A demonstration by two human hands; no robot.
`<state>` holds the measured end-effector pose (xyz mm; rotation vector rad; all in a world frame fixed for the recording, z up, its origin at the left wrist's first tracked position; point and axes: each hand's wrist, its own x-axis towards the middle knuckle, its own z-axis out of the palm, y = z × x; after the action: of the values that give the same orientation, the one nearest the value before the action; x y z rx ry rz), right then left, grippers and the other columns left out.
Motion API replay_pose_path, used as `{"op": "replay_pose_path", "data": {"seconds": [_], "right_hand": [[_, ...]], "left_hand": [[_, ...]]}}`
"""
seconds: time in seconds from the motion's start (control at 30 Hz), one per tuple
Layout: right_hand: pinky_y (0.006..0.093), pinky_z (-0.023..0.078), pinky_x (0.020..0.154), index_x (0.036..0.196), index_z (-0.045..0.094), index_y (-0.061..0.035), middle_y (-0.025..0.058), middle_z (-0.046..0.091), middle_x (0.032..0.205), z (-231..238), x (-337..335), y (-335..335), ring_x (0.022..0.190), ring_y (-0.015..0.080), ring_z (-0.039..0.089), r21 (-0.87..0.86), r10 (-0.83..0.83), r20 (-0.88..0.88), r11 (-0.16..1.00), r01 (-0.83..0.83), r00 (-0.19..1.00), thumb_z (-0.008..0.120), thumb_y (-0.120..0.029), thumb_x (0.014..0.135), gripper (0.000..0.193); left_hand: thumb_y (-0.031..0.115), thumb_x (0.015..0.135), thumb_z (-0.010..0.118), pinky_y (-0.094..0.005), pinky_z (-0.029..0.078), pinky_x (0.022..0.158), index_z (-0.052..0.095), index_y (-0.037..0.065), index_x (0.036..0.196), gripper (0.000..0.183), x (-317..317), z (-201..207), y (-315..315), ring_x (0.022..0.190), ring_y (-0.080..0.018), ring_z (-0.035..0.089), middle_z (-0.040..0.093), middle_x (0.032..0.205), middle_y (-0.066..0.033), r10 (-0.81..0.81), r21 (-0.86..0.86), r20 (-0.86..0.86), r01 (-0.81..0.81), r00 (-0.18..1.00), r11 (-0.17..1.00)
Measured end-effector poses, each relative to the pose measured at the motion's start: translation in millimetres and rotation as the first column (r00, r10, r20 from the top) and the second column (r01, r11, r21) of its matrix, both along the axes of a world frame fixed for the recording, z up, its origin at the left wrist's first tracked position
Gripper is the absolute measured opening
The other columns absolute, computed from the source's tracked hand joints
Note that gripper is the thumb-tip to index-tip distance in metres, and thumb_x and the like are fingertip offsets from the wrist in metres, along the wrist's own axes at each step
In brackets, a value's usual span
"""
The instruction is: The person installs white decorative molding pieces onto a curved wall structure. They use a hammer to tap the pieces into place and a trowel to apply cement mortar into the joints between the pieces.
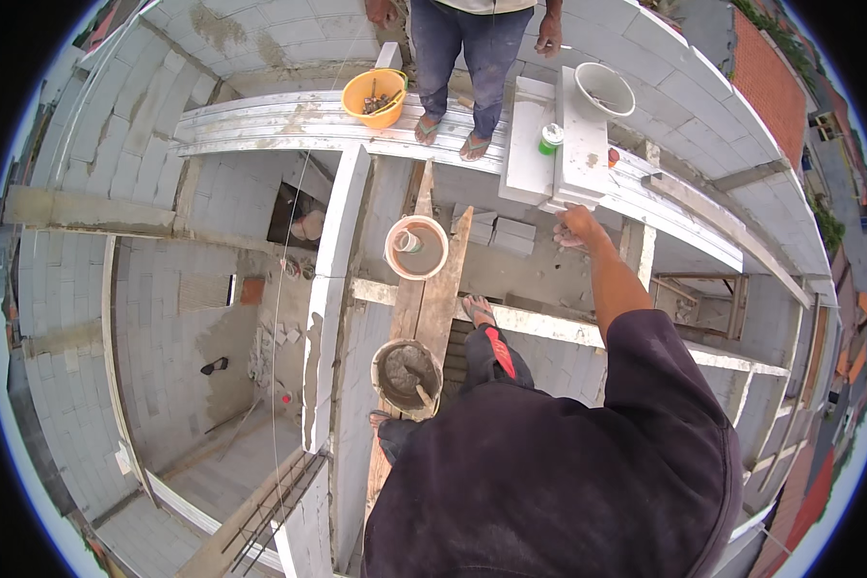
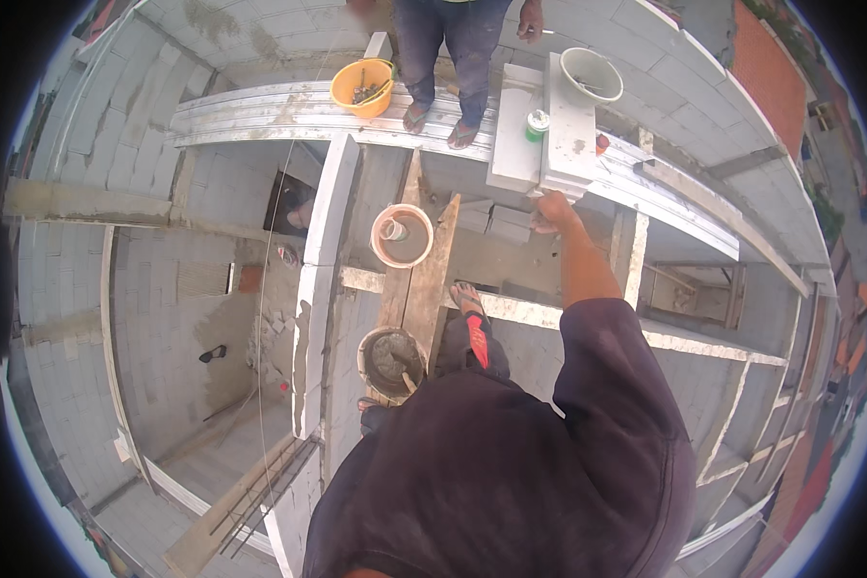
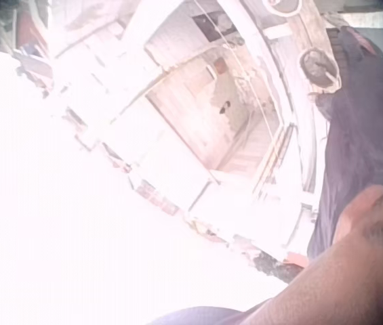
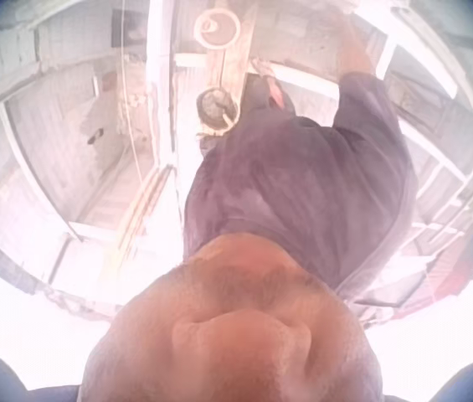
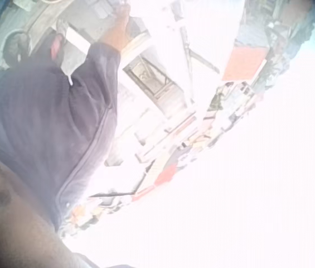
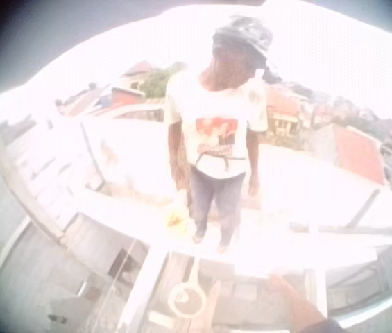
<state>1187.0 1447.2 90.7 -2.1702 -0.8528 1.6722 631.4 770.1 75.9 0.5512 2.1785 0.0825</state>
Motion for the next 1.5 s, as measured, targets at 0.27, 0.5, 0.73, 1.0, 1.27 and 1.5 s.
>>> {"op": "replay_pose_path", "data": {"seconds": [0.27, 0.5, 0.73, 1.0, 1.27, 1.5], "right_hand": [[0.0691, 0.055, 0.100, 0.160, 0.049, -0.0119, 0.0265, 0.051, 0.158, -85.2, -95.8, -288.7, 0.140, 0.0522, 0.053, -0.365, 0.414, -0.180, 0.814, -0.451, 0.892, 0.061, -0.067, 0.099, 0.083], [0.0652, 0.062, 0.092, 0.163, 0.044, -0.0148, 0.0275, 0.050, 0.158, -44.2, -38.9, -239.7, 0.129, 0.0521, 0.062, -0.334, 0.351, -0.175, 0.858, -0.391, 0.920, 0.063, -0.054, 0.102, 0.075], [0.0618, 0.063, 0.088, 0.163, 0.044, -0.0157, 0.0258, 0.054, 0.155, -46.4, -40.2, -249.1, 0.120, 0.0500, 0.068, -0.254, 0.114, -0.150, 0.956, -0.150, 0.982, 0.059, -0.047, 0.105, 0.068], [0.0611, 0.065, 0.083, 0.161, 0.047, -0.0103, 0.0264, 0.060, 0.148, -51.3, -66.1, -261.7, 0.116, 0.0513, 0.068, -0.272, 0.310, -0.153, 0.900, -0.341, 0.938, 0.065, -0.041, 0.102, 0.068], [0.0588, 0.066, 0.080, 0.152, 0.054, -0.0112, 0.0227, 0.062, 0.144, -70.0, -50.5, -238.0, 0.113, 0.0430, 0.072, -0.222, 0.159, -0.149, 0.956, -0.190, 0.976, 0.063, -0.040, 0.104, 0.057], [0.0576, 0.066, 0.078, 0.154, 0.052, -0.0116, 0.0220, 0.066, 0.138, -62.9, -38.7, -232.7, 0.110, 0.0404, 0.073, -0.191, 0.107, -0.119, 0.973, -0.128, 0.987, 0.065, -0.040, 0.103, 0.059]], "left_hand": [[0.035, 0.094, 0.071, -0.0460, 0.058, 0.087, 0.068, -0.004, 0.124, 0.049, -2.1, -21.6, 50.5, 0.104, -0.0395, 0.076, 0.075, 0.111, -0.0249, -0.129, 0.056, 0.005, 0.129, 0.992, 0.990], [0.034, 0.092, 0.074, -0.0461, 0.059, 0.086, 0.068, -0.004, 0.123, 0.049, -8.1, -37.4, 64.3, 0.102, -0.0399, 0.076, 0.075, 0.109, -0.0248, -0.364, 0.073, -0.084, 0.370, 0.927, 0.926], [0.035, 0.092, 0.074, -0.0437, 0.057, 0.079, 0.070, 0.003, 0.124, 0.045, -9.0, -32.2, 116.7, 0.091, -0.0313, 0.076, 0.077, 0.109, -0.0201, 0.226, 0.254, 0.217, -0.278, 0.950, 0.926], [0.035, 0.101, 0.067, -0.0372, 0.056, 0.074, 0.069, 0.001, 0.129, 0.044, -6.3, -48.9, 70.3, 0.086, -0.0241, 0.074, 0.077, 0.106, -0.0142, -0.267, 0.202, -0.007, 0.263, 0.964, 0.943], [0.035, 0.102, 0.067, -0.0359, 0.055, 0.072, 0.069, 0.000, 0.130, 0.046, -19.1, -35.6, 82.8, 0.086, -0.0230, 0.073, 0.077, 0.107, -0.0136, -0.172, 0.161, 0.067, 0.160, 0.983, 0.974], [0.036, 0.102, 0.066, -0.0349, 0.055, 0.070, 0.069, -0.001, 0.131, 0.047, -21.6, -38.5, 94.9, 0.087, -0.0220, 0.073, 0.077, 0.107, -0.0132, -0.166, 0.147, 0.090, 0.152, 0.982, 0.977]]}}
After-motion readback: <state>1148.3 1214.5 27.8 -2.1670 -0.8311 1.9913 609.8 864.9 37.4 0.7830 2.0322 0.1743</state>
